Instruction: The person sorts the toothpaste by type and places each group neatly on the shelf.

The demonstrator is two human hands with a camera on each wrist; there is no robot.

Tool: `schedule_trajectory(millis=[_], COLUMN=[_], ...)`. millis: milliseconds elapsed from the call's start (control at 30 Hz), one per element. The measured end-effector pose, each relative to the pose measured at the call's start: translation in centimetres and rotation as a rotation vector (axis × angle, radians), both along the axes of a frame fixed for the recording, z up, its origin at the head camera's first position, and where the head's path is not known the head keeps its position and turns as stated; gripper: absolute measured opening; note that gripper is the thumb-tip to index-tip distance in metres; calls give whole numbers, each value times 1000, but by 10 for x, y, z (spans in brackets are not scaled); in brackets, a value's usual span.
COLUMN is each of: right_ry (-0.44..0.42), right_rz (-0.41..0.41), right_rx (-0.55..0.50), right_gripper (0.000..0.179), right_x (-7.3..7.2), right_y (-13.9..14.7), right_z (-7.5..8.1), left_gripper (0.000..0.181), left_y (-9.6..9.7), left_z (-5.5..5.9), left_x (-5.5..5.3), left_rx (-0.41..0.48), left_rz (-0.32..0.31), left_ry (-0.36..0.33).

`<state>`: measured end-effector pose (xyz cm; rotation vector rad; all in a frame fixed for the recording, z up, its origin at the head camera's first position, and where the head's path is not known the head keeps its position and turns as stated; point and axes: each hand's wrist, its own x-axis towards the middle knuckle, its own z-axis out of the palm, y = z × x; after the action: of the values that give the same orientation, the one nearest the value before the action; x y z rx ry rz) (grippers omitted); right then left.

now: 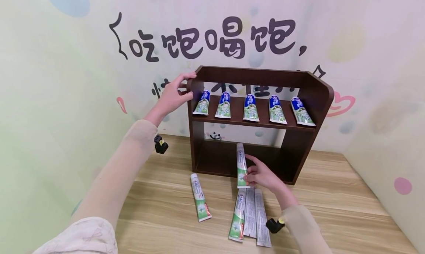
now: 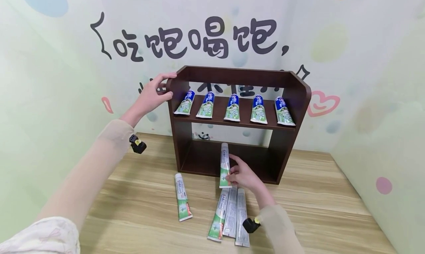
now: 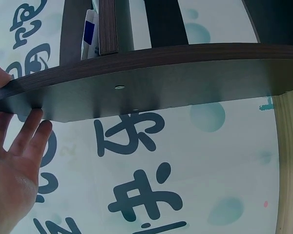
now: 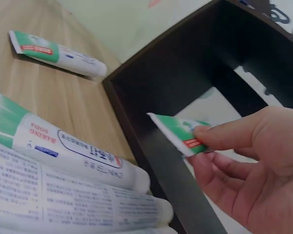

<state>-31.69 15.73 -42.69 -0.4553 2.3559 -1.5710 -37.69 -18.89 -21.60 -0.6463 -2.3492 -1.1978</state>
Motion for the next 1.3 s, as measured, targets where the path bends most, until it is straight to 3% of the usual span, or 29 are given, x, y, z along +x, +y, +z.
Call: schedule_trajectory(millis=[367,867,1300], right_ry=[82,187,69], right_rz=[1,51,44], right_rx=[-124,-77,-121], right_gripper=[86,81,82], right_x=[-35,-73,-103], right_y=[-51,-88,-106], right_z=[-16,-15,2], left_gripper=[54,54,54], left_y=[-6,-4,-2], left_z=[-5,-5,-1], left_x=[-2,-1,-3], left_rx=[-8,-11,-15], left_rz=[4,9,6], left_ry=[3,-5,-12])
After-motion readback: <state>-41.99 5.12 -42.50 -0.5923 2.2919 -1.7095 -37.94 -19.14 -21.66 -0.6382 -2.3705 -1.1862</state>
